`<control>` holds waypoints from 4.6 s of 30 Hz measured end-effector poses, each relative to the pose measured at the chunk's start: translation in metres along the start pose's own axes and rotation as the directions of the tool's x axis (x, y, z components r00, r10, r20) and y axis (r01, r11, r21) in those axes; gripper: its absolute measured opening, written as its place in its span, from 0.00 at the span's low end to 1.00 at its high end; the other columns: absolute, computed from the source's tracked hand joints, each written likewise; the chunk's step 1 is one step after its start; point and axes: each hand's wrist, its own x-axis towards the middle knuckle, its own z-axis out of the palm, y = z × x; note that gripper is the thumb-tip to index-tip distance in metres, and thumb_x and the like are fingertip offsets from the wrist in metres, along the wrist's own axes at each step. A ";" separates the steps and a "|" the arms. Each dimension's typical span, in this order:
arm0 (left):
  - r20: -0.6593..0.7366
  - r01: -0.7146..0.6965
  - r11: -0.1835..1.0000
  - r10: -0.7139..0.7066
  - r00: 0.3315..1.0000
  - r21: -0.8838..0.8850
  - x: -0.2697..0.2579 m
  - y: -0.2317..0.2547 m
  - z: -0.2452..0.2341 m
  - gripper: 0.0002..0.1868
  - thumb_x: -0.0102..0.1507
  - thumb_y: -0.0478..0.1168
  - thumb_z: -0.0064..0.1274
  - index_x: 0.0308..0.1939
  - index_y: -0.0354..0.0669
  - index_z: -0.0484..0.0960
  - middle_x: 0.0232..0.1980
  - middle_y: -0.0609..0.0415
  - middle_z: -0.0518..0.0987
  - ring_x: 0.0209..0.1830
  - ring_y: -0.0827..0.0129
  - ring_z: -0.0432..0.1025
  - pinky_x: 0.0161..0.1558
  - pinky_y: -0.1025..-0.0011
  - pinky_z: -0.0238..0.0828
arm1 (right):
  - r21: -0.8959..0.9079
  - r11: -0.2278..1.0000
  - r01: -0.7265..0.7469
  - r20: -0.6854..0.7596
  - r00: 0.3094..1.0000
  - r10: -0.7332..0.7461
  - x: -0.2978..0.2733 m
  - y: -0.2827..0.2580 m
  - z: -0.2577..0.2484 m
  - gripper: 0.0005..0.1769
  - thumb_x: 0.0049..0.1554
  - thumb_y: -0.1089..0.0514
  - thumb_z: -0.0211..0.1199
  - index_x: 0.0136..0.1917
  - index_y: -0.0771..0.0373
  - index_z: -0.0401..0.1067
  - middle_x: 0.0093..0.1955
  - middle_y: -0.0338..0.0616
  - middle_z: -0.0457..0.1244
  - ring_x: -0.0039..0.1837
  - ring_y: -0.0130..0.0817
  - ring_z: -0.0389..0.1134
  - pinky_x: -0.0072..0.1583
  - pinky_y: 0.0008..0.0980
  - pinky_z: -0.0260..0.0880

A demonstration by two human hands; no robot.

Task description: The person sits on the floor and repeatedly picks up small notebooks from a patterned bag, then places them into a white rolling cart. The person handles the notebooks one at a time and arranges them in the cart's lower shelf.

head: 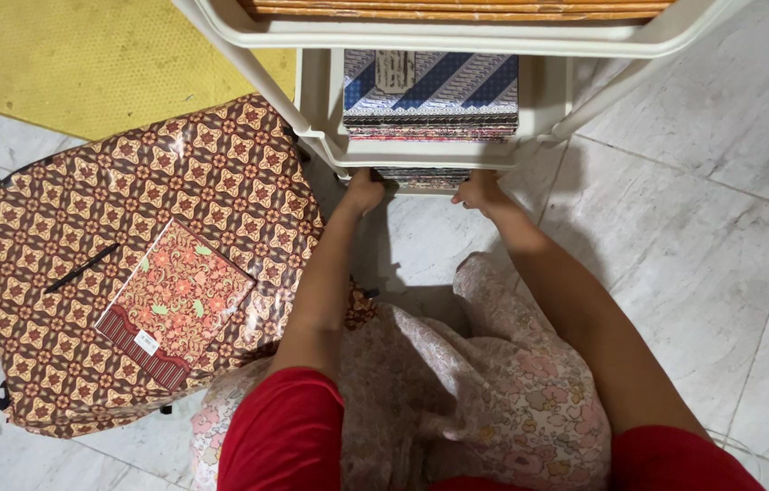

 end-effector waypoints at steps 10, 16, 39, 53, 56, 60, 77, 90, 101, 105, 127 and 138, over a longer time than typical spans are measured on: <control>0.044 0.103 0.994 -0.105 0.994 0.033 -0.005 0.005 -0.002 0.21 0.57 0.27 0.57 0.55 0.26 0.75 0.51 0.42 0.84 0.52 0.59 0.78 0.54 0.68 0.74 | -0.183 0.982 0.052 0.046 0.998 -0.044 -0.010 -0.002 -0.005 0.32 0.56 0.74 0.54 0.71 0.84 0.51 0.56 0.71 0.66 0.38 0.41 0.74 0.32 0.33 0.69; 0.033 0.086 0.996 -0.086 0.996 0.026 0.002 -0.006 -0.001 0.23 0.58 0.25 0.51 0.58 0.26 0.74 0.52 0.42 0.84 0.52 0.59 0.79 0.55 0.68 0.74 | -0.231 0.965 0.124 0.070 0.991 -0.111 -0.012 -0.002 -0.007 0.30 0.51 0.76 0.57 0.66 0.82 0.58 0.52 0.66 0.66 0.37 0.45 0.73 0.31 0.36 0.68; 0.203 -0.221 0.638 0.103 0.974 0.737 -0.019 0.021 0.012 0.58 0.52 0.61 0.64 0.76 0.34 0.55 0.76 0.38 0.60 0.79 0.50 0.54 0.77 0.54 0.39 | -0.821 0.533 0.206 0.032 0.948 -0.318 -0.074 -0.043 0.002 0.33 0.58 0.65 0.52 0.77 0.56 0.58 0.78 0.63 0.48 0.77 0.70 0.51 0.65 0.60 0.67; 0.368 -0.333 0.502 0.031 0.929 0.798 -0.063 0.087 -0.020 0.36 0.57 0.54 0.60 0.66 0.42 0.75 0.62 0.37 0.77 0.63 0.47 0.73 0.62 0.60 0.72 | -0.884 0.400 0.242 0.184 0.967 -0.178 -0.129 -0.098 0.015 0.19 0.57 0.64 0.55 0.61 0.63 0.77 0.64 0.61 0.68 0.66 0.55 0.70 0.65 0.50 0.71; 0.289 -0.248 0.607 0.032 0.957 0.755 -0.097 0.109 -0.050 0.29 0.54 0.36 0.60 0.62 0.50 0.82 0.52 0.37 0.82 0.54 0.47 0.77 0.55 0.58 0.75 | -0.886 0.348 0.307 0.286 0.952 -0.112 -0.155 -0.132 0.024 0.13 0.58 0.60 0.58 0.54 0.65 0.78 0.58 0.59 0.69 0.61 0.57 0.71 0.60 0.53 0.73; 0.188 -0.229 0.559 0.130 0.974 0.797 -0.145 0.142 -0.103 0.14 0.59 0.34 0.60 0.49 0.42 0.88 0.46 0.39 0.84 0.48 0.50 0.81 0.49 0.60 0.79 | -0.846 0.243 0.475 0.453 0.880 -0.143 -0.196 -0.175 0.043 0.16 0.60 0.53 0.61 0.56 0.63 0.77 0.58 0.56 0.69 0.62 0.55 0.70 0.59 0.52 0.71; -0.502 0.281 0.722 0.105 0.859 0.633 -0.376 0.116 -0.327 0.08 0.56 0.43 0.62 0.36 0.48 0.91 0.36 0.45 0.85 0.36 0.53 0.80 0.44 0.57 0.77 | -0.445 0.127 0.887 0.875 0.461 -0.149 -0.245 -0.286 0.195 0.08 0.53 0.56 0.65 0.42 0.58 0.83 0.40 0.49 0.73 0.42 0.40 0.73 0.49 0.41 0.73; -0.602 0.686 0.692 -0.455 0.656 0.224 -0.422 0.045 -0.390 0.07 0.58 0.43 0.64 0.36 0.46 0.90 0.32 0.50 0.85 0.31 0.68 0.82 0.41 0.68 0.80 | -0.504 0.526 0.685 0.625 0.710 -0.326 -0.257 -0.273 0.258 0.07 0.51 0.59 0.71 0.46 0.56 0.83 0.46 0.45 0.73 0.47 0.34 0.74 0.55 0.34 0.73; -0.448 0.695 0.719 -0.626 0.638 -0.016 -0.387 -0.007 -0.399 0.08 0.59 0.33 0.60 0.35 0.27 0.84 0.36 0.37 0.84 0.31 0.58 0.80 0.35 0.64 0.79 | -0.424 0.620 0.660 0.542 0.733 -0.410 -0.223 -0.246 0.301 0.08 0.51 0.60 0.72 0.47 0.58 0.83 0.45 0.44 0.73 0.46 0.32 0.74 0.53 0.32 0.73; -0.444 0.734 0.651 -0.609 0.658 0.195 -0.366 -0.024 -0.400 0.10 0.63 0.37 0.55 0.38 0.29 0.83 0.36 0.38 0.83 0.31 0.57 0.79 0.37 0.61 0.78 | -0.470 0.645 0.603 0.509 0.782 -0.360 -0.218 -0.244 0.309 0.08 0.52 0.59 0.72 0.47 0.57 0.83 0.45 0.45 0.73 0.44 0.33 0.74 0.50 0.33 0.73; -0.427 0.707 0.677 -0.711 0.559 -0.204 -0.370 0.011 -0.387 0.06 0.60 0.30 0.61 0.38 0.28 0.81 0.33 0.39 0.82 0.27 0.59 0.78 0.27 0.62 0.78 | -0.561 0.677 0.476 0.445 0.863 -0.239 -0.216 -0.244 0.332 0.12 0.48 0.59 0.75 0.46 0.62 0.83 0.46 0.49 0.73 0.44 0.36 0.74 0.52 0.33 0.74; -0.418 0.725 0.673 -0.706 0.572 -0.146 -0.364 0.008 -0.384 0.07 0.60 0.32 0.61 0.37 0.28 0.81 0.33 0.40 0.83 0.28 0.56 0.80 0.27 0.62 0.78 | -0.388 0.839 0.382 0.465 0.867 -0.179 -0.181 -0.226 0.347 0.12 0.48 0.62 0.74 0.46 0.69 0.80 0.46 0.51 0.73 0.45 0.39 0.73 0.50 0.38 0.74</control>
